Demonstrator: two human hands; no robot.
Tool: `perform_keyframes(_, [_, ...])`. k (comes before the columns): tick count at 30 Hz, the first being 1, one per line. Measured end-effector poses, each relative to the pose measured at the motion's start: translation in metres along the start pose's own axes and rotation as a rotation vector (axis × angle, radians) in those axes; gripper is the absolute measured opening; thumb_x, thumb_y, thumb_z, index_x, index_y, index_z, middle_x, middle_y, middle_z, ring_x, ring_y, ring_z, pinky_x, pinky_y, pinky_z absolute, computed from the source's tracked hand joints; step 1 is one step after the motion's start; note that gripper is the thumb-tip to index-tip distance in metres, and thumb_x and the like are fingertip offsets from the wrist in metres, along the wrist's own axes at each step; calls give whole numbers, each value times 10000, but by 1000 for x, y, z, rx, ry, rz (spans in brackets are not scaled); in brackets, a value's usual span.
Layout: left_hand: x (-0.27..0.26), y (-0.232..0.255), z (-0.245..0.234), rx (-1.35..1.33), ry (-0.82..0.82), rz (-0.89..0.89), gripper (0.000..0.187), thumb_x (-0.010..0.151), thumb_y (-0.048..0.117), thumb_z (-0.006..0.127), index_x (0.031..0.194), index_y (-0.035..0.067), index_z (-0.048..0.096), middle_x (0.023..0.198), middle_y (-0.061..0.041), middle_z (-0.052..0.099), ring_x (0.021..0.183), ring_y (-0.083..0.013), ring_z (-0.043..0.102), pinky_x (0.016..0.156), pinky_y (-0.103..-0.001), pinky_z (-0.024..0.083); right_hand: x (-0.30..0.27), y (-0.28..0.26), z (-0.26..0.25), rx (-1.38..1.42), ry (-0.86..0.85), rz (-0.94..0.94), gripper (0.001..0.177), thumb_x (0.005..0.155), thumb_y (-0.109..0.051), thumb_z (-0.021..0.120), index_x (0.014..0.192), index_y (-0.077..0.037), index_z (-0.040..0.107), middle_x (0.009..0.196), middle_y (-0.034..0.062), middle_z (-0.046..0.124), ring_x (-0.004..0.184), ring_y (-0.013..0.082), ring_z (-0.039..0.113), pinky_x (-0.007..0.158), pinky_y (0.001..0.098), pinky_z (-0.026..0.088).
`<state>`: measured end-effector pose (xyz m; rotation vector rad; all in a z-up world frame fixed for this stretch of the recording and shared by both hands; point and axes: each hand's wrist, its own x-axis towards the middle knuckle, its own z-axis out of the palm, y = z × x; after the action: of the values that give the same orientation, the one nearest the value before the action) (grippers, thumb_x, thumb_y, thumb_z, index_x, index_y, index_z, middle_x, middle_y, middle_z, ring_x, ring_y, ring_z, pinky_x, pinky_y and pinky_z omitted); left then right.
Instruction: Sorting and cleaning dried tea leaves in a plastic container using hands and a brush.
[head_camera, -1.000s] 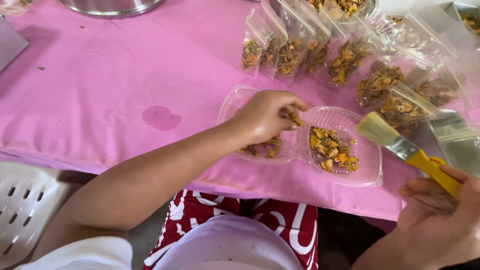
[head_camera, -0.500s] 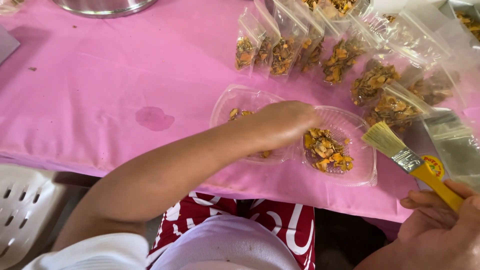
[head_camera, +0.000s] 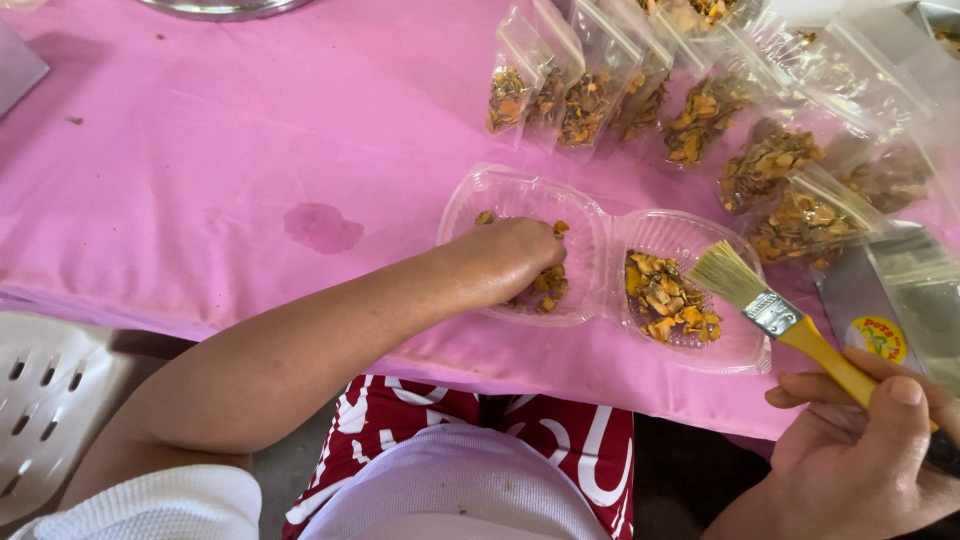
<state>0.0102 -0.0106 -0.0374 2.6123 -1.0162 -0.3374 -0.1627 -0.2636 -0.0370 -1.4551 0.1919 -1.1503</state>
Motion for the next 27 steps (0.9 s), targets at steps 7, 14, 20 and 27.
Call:
perform_keyframes(7, [-6,0,-10,-69,74,14,428,908,-102,570,655,146,329,632,42,235,480,-68,278,479,-245,353,-3,2,3,23,-54,-41,320,1193,-311,599,1149,-4,519,1086,216,657,691,253,660,630,328,604])
perform_keyframes(14, [-18,9,-41,-493,203,-83,156,843,-55,728,806,96,739,836,-17,736,730,-122,681,659,-249,572,-13,6,41,187,-304,15,275,1076,-218,569,1003,41,626,785,188,632,572,285,682,440,330,563])
perform_keyframes(20, [-28,7,-49,-1044,301,-296,245,821,9,771,1062,43,741,1049,-103,787,941,-188,769,882,-295,651,-24,8,69,375,-601,163,254,1075,-228,593,1084,7,688,908,185,720,633,248,763,503,344,692])
perform_keyframes(27, [-25,-6,-35,-1310,328,-310,284,773,-40,799,1048,4,740,1022,-138,767,924,-205,734,845,-304,618,-17,-5,78,344,-499,155,249,1066,-264,628,1027,-27,691,778,144,702,588,245,739,483,338,657])
